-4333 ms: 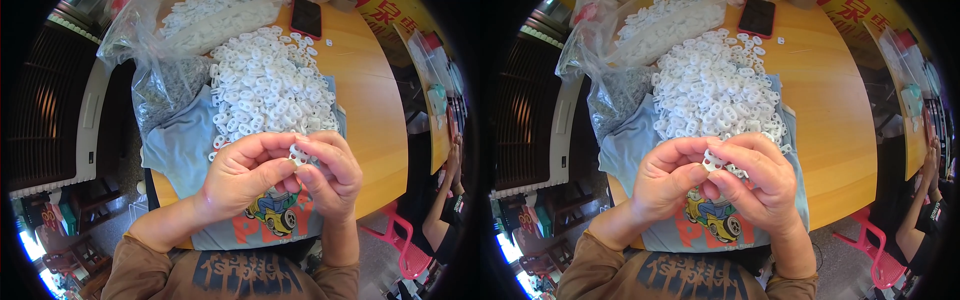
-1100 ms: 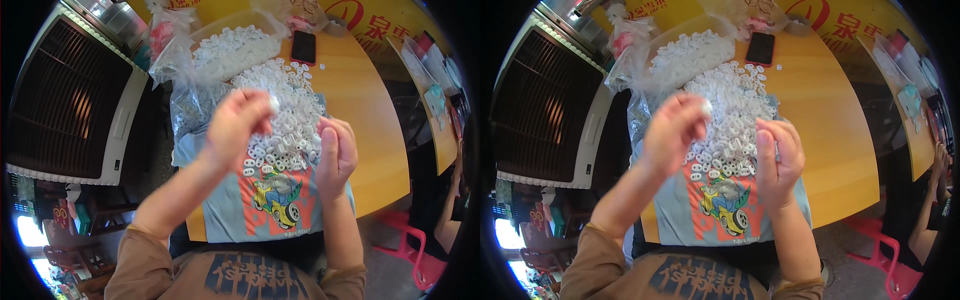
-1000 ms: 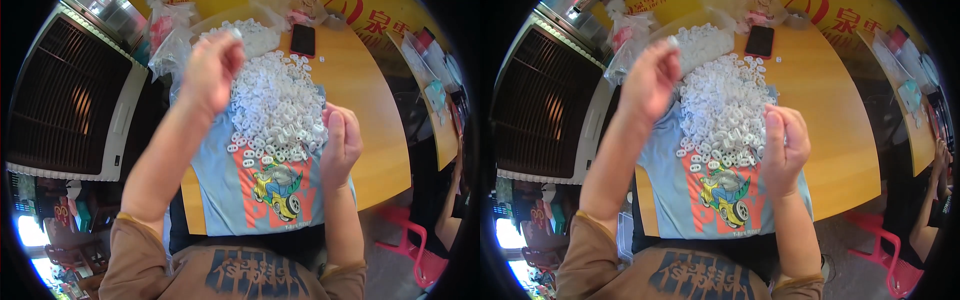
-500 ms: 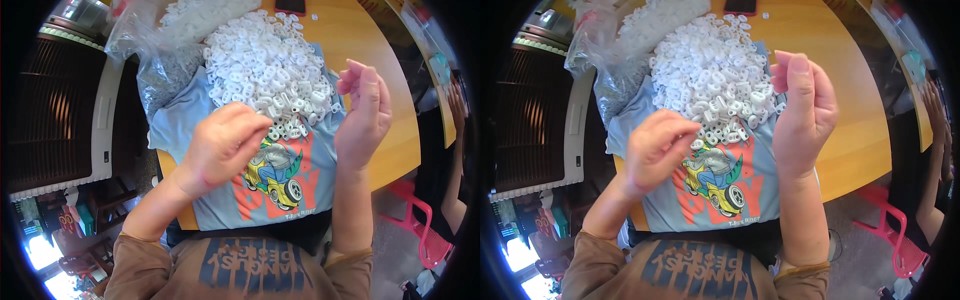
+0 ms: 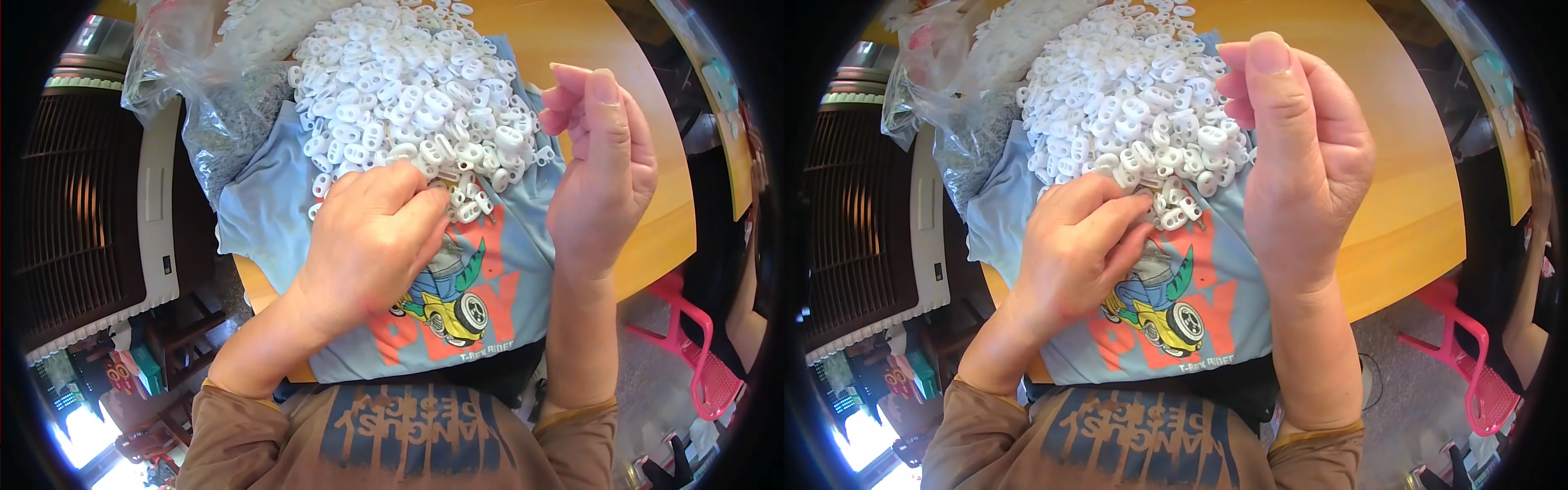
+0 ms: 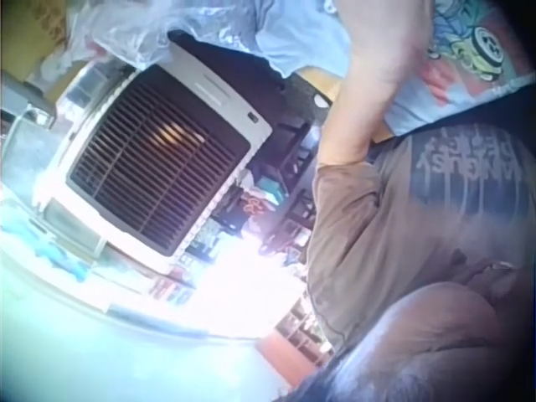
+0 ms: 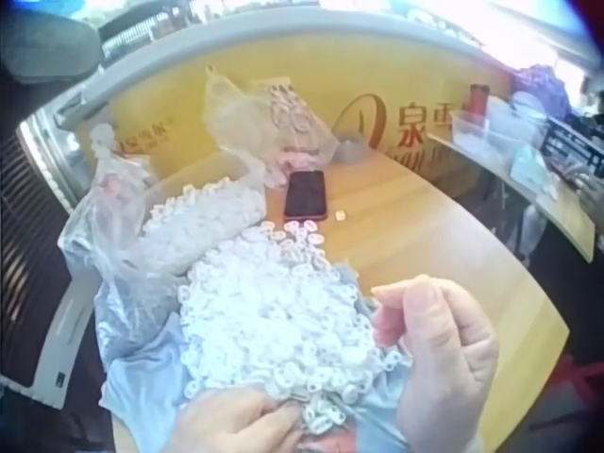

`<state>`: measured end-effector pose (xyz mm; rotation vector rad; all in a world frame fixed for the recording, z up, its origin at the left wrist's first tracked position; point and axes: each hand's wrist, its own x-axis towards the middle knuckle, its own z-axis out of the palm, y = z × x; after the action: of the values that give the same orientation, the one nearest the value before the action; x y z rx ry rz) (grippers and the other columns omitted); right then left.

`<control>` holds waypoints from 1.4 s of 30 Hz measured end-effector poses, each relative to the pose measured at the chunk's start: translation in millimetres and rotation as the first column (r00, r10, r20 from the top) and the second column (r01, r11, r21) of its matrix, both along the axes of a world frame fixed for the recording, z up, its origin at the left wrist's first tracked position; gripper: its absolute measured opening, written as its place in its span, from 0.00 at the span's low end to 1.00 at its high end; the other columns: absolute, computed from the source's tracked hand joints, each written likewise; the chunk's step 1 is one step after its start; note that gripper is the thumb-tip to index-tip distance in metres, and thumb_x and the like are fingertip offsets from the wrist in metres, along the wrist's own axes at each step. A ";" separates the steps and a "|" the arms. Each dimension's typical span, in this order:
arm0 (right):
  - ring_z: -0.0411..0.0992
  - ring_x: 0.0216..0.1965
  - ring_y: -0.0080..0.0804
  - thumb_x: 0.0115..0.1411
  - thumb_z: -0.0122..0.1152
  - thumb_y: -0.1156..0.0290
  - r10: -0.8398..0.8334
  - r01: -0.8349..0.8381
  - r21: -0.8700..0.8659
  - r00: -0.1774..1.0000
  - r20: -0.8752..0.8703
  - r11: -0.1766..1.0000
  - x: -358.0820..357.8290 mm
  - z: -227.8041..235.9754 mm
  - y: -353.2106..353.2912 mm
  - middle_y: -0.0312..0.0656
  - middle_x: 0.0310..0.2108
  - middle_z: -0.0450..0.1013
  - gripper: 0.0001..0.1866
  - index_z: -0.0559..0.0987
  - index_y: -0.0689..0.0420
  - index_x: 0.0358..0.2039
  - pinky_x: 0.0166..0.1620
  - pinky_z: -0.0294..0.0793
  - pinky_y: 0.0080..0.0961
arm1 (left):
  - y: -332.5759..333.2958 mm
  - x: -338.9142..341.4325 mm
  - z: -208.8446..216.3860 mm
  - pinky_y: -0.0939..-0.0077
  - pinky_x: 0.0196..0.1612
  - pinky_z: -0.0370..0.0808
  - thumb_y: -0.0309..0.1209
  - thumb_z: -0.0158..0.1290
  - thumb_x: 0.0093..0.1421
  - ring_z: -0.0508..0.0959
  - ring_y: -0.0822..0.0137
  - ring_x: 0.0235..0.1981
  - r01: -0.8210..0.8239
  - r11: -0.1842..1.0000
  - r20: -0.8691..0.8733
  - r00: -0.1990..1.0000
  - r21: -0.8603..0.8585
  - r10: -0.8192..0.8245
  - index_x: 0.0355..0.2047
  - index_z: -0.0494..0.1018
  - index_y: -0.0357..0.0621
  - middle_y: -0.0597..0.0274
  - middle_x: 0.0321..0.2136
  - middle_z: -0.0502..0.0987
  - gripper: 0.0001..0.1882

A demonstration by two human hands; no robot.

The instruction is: Assembling small white plastic components manually by snapping them together.

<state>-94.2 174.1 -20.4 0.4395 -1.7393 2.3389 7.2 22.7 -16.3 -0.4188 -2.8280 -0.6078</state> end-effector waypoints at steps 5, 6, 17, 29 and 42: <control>0.66 0.26 0.21 0.59 0.48 0.67 0.024 -0.024 -0.036 1.000 0.005 0.999 -0.6 2.1 -1.7 0.40 0.26 0.72 0.13 0.75 0.66 0.32 0.33 0.65 0.16 | 3.7 0.8 -2.0 0.71 0.26 0.64 0.24 0.58 0.41 0.70 0.61 0.23 -0.024 0.996 -0.011 1.000 0.084 0.025 0.29 0.72 0.41 0.62 0.23 0.69 0.12; 0.66 0.26 0.21 0.59 0.49 0.68 0.036 -0.035 -0.046 0.999 0.014 0.998 -0.5 1.9 -2.2 0.40 0.26 0.72 0.13 0.75 0.66 0.32 0.32 0.65 0.15 | 4.9 0.4 -1.3 0.71 0.26 0.64 0.24 0.58 0.41 0.70 0.61 0.23 -0.040 0.994 -0.015 0.999 0.104 0.042 0.29 0.72 0.41 0.62 0.22 0.69 0.12; 0.65 0.26 0.19 0.58 0.50 0.67 0.079 -0.079 -0.018 0.997 0.019 0.997 0.4 2.2 -1.8 0.37 0.24 0.71 0.13 0.76 0.65 0.31 0.32 0.63 0.15 | 1.8 -2.4 -8.3 0.71 0.26 0.65 0.24 0.53 0.42 0.70 0.62 0.24 0.060 0.995 -0.119 0.992 0.074 -0.050 0.23 0.68 0.43 0.63 0.23 0.68 0.07; 0.65 0.26 0.14 0.57 0.53 0.71 0.189 -0.219 0.271 0.973 0.132 0.937 28.2 10.5 -4.1 0.32 0.24 0.70 0.09 0.76 0.64 0.30 0.31 0.64 0.11 | -15.3 22.7 11.0 0.75 0.29 0.69 0.18 0.51 0.46 0.71 0.60 0.25 -0.040 0.873 -0.009 0.999 0.486 0.051 0.28 0.68 0.39 0.60 0.24 0.70 0.08; 0.68 0.24 0.33 0.46 0.58 0.80 0.129 0.061 0.709 0.969 -0.212 0.702 98.8 3.3 3.4 0.42 0.22 0.70 0.03 0.75 0.62 0.25 0.28 0.66 0.23 | -37.5 33.9 3.3 0.74 0.28 0.70 0.19 0.51 0.46 0.73 0.60 0.26 -0.030 0.884 -0.090 0.993 0.466 0.081 0.29 0.68 0.40 0.58 0.26 0.71 0.08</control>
<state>4.5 177.4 -17.1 0.8377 -2.4591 1.4252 41.2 -14.8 -13.0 -0.2665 -2.4663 -1.1744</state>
